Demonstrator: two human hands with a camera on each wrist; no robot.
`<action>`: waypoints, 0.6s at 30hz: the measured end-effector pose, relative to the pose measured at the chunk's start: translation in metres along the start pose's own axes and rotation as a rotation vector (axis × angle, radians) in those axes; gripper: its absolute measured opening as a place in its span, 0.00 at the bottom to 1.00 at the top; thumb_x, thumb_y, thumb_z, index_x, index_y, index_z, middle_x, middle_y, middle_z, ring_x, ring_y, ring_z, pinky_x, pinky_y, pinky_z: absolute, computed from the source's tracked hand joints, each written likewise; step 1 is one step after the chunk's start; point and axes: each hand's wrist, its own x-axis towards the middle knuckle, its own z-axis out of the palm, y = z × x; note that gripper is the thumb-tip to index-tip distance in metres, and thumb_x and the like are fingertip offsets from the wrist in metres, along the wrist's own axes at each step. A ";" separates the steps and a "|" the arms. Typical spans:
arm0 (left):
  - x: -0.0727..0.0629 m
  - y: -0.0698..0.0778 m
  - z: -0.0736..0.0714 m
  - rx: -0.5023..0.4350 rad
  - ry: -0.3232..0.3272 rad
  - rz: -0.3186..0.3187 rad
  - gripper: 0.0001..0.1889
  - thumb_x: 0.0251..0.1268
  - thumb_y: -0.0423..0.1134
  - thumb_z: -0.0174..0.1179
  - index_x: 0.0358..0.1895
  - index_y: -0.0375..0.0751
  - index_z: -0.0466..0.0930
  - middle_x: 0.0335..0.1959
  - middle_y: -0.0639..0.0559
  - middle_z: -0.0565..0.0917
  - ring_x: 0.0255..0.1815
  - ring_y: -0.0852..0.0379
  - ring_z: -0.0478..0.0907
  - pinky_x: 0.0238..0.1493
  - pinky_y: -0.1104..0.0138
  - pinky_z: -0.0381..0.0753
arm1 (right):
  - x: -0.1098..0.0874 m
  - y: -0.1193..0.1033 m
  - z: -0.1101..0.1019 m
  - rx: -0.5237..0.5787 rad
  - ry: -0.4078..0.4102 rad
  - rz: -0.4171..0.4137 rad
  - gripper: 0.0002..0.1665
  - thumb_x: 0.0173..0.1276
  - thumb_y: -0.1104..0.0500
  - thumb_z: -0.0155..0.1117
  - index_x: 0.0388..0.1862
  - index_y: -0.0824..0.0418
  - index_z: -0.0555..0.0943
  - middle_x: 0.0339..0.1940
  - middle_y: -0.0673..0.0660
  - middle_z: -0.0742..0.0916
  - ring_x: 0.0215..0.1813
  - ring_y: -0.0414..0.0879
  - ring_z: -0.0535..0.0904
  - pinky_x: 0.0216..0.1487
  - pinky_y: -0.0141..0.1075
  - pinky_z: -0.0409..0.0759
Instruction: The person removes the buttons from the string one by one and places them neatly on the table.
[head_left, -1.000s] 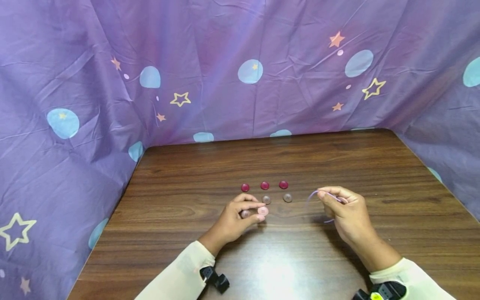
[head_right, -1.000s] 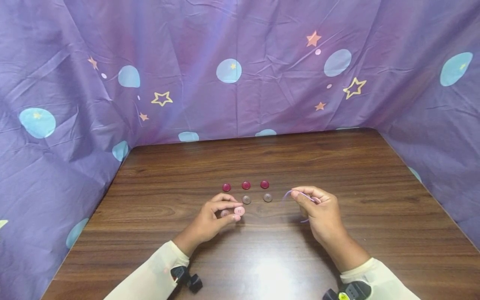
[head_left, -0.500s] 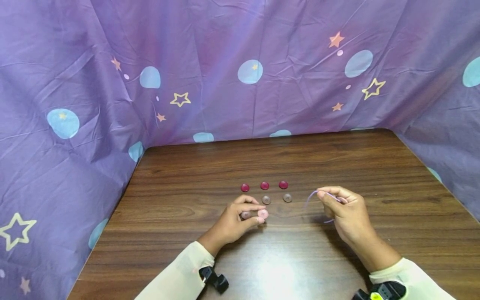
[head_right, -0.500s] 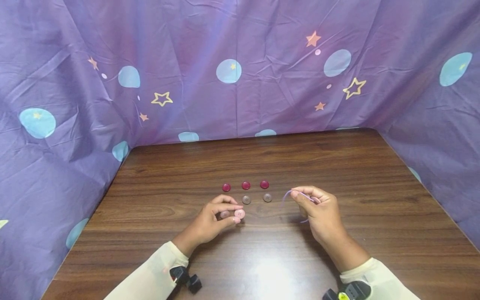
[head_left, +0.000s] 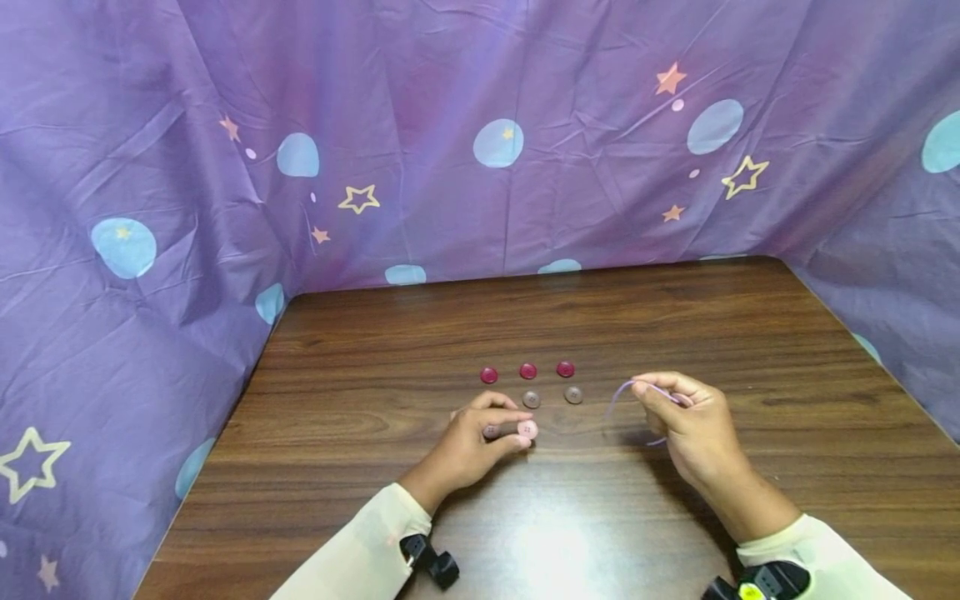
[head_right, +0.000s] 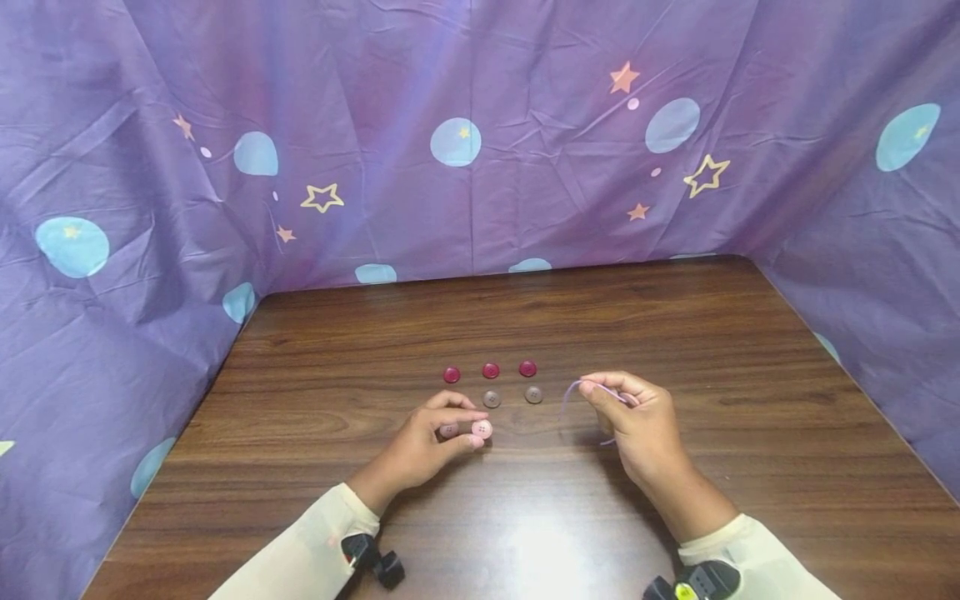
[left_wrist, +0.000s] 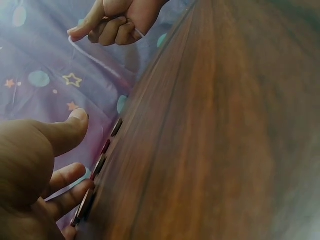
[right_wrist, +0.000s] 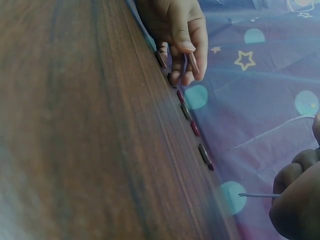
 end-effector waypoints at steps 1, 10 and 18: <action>0.000 0.000 0.001 0.007 0.004 -0.002 0.17 0.70 0.42 0.75 0.60 0.47 0.92 0.60 0.52 0.84 0.61 0.56 0.83 0.71 0.53 0.69 | 0.000 0.000 0.000 -0.001 0.002 0.000 0.20 0.75 0.79 0.62 0.37 0.57 0.93 0.19 0.44 0.79 0.24 0.53 0.52 0.27 0.46 0.46; 0.002 -0.002 0.006 0.081 0.050 0.005 0.18 0.72 0.44 0.74 0.62 0.49 0.92 0.59 0.53 0.85 0.55 0.58 0.83 0.69 0.47 0.67 | 0.000 0.000 0.001 -0.007 -0.004 -0.005 0.21 0.75 0.79 0.62 0.37 0.57 0.93 0.19 0.43 0.79 0.24 0.53 0.52 0.26 0.46 0.46; 0.002 0.002 0.009 0.104 0.052 0.019 0.18 0.71 0.45 0.74 0.61 0.49 0.92 0.58 0.54 0.85 0.43 0.63 0.79 0.63 0.55 0.62 | 0.000 0.001 0.002 -0.023 -0.001 0.008 0.21 0.75 0.79 0.62 0.37 0.56 0.93 0.18 0.43 0.78 0.24 0.54 0.51 0.27 0.46 0.46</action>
